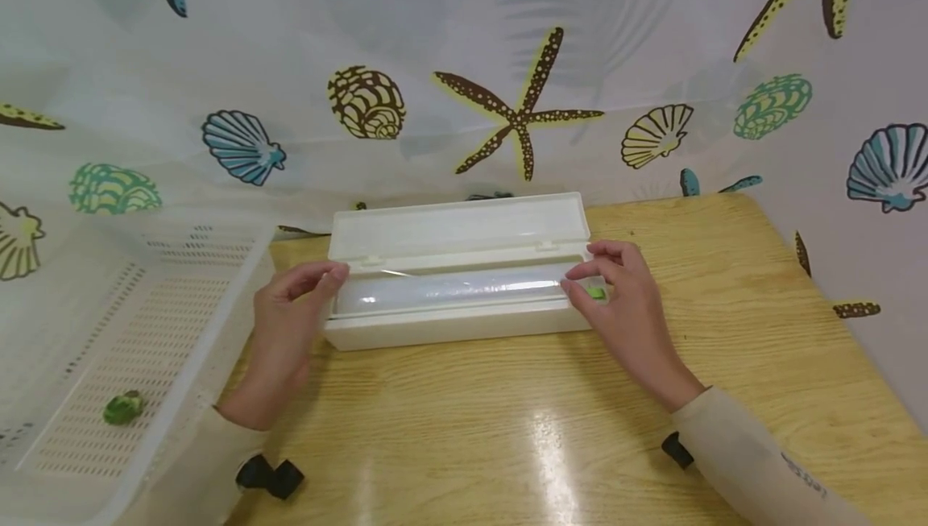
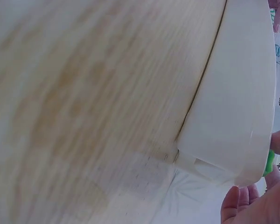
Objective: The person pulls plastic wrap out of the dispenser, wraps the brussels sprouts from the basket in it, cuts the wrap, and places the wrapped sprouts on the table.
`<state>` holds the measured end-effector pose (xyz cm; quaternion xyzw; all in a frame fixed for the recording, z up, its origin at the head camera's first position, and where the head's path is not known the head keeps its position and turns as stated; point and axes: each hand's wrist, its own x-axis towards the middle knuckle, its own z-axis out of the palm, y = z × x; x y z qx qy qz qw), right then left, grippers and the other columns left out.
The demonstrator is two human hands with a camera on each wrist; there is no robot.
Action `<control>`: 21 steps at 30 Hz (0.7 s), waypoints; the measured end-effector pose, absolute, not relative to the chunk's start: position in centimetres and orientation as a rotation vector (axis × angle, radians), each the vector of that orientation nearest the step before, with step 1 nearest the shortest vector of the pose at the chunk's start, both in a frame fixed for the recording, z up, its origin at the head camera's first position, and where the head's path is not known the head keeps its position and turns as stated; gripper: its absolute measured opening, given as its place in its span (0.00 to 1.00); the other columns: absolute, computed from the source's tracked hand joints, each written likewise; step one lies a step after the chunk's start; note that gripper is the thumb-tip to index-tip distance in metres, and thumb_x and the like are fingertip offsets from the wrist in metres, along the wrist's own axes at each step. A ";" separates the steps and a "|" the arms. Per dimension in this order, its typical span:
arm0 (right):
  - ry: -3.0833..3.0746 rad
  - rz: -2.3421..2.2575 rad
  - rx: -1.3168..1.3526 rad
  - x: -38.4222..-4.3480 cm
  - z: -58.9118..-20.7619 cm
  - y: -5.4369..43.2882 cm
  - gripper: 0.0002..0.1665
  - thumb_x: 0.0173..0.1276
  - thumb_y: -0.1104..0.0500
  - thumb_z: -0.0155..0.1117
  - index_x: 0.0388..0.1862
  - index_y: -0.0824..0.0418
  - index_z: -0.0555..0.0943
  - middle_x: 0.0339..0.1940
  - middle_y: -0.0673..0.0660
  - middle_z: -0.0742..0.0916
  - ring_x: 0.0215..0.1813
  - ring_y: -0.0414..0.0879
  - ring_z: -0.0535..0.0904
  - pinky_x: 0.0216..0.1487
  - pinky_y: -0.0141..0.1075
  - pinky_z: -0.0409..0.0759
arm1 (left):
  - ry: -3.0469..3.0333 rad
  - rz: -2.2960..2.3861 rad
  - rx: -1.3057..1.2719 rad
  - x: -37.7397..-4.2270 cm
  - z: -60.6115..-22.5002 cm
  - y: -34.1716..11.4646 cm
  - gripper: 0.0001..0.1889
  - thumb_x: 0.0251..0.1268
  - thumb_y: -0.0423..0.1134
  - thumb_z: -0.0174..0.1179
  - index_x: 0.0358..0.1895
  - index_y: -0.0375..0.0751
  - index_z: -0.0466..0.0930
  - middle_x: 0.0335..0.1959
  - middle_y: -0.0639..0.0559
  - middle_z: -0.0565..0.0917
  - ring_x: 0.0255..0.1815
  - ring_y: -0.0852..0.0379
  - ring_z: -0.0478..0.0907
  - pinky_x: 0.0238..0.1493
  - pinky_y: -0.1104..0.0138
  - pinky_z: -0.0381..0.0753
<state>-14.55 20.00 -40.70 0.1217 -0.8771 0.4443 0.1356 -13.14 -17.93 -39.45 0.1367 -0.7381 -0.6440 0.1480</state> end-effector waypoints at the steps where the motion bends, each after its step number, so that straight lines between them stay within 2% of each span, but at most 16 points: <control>1: -2.538 1.287 0.352 -14.6 -40.7 20.0 0.03 0.76 0.64 0.75 0.42 0.64 0.90 0.66 0.62 0.80 0.69 0.60 0.76 0.61 0.54 0.75 | -2.125 -1.852 0.397 -13.2 -39.4 -17.9 0.15 0.72 0.42 0.77 0.52 0.34 0.93 0.50 0.52 0.78 0.54 0.57 0.70 0.56 0.61 0.68; 12: -2.540 1.292 0.330 -14.7 -40.8 19.9 0.06 0.79 0.63 0.71 0.43 0.66 0.88 0.61 0.61 0.80 0.63 0.57 0.77 0.57 0.47 0.73 | -2.114 -1.862 0.453 -13.4 -39.1 -17.7 0.15 0.72 0.43 0.77 0.52 0.34 0.93 0.50 0.52 0.78 0.55 0.56 0.69 0.53 0.62 0.69; 17: -2.565 1.316 0.319 -14.7 -40.7 19.7 0.10 0.77 0.59 0.75 0.49 0.65 0.89 0.64 0.62 0.79 0.67 0.59 0.74 0.60 0.52 0.73 | -2.114 -1.847 0.479 -13.5 -39.2 -17.6 0.15 0.73 0.43 0.77 0.52 0.35 0.93 0.49 0.52 0.77 0.55 0.56 0.69 0.54 0.62 0.69; 21: -2.581 1.300 0.322 -15.0 -40.7 19.8 0.08 0.76 0.60 0.76 0.46 0.65 0.89 0.66 0.62 0.79 0.68 0.60 0.74 0.60 0.53 0.74 | -2.103 -1.842 0.470 -13.6 -39.3 -17.6 0.15 0.73 0.42 0.77 0.52 0.34 0.92 0.49 0.51 0.78 0.55 0.55 0.69 0.55 0.62 0.68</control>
